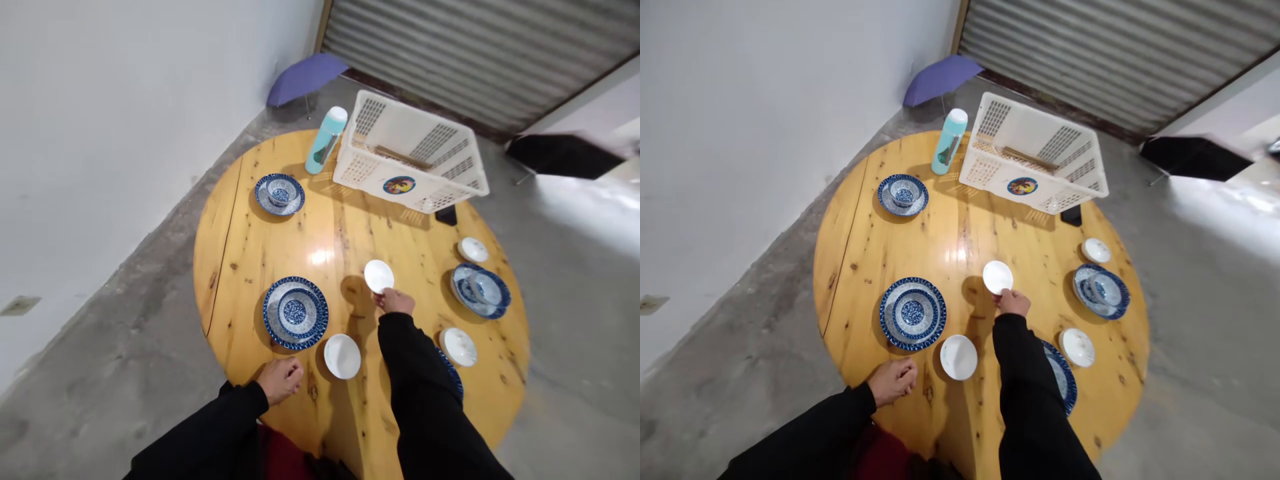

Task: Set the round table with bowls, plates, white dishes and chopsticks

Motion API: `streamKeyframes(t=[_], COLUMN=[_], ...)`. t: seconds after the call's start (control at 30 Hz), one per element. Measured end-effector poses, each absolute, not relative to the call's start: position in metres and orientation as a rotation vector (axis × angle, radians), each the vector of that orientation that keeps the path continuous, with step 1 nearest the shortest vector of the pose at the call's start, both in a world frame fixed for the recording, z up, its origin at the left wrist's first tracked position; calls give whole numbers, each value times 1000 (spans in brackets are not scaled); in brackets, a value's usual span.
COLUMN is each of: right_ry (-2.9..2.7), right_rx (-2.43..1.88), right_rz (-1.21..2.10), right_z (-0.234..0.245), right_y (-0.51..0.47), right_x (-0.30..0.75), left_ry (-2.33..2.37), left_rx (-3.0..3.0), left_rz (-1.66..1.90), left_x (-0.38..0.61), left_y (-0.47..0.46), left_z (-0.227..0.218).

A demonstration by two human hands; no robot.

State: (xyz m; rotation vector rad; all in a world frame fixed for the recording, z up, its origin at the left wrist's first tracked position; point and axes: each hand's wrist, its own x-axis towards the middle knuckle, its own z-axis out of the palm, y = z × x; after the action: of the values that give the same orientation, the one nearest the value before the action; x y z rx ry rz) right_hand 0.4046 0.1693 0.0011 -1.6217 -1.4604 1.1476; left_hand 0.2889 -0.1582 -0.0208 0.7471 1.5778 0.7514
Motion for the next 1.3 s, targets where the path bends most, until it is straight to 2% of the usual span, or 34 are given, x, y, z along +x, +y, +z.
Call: streamKeyframes(t=[0.33, 0.5, 0.77, 1.07, 1.3], right_ry=[-1670, -1720, -1636, -1522, -1575], right_rx=[-1601, -1578, -1523, -1514, -1398], right_rz=[1257, 1353, 1467, 1517, 1584], right_z=[60, 50, 33, 30, 29], right_y=[-22, -97, -177, -256, -295], right_x=[444, 433, 445, 497, 497], left_ry=[1279, 1416, 1696, 1589, 1610], left_rx=[795, 896, 955, 854, 771], left_rz=[1052, 1033, 970, 957, 1022], left_x=[270, 264, 278, 329, 336], left_y=[-150, -177, -247, -319, -370], left_z=[26, 41, 33, 41, 42])
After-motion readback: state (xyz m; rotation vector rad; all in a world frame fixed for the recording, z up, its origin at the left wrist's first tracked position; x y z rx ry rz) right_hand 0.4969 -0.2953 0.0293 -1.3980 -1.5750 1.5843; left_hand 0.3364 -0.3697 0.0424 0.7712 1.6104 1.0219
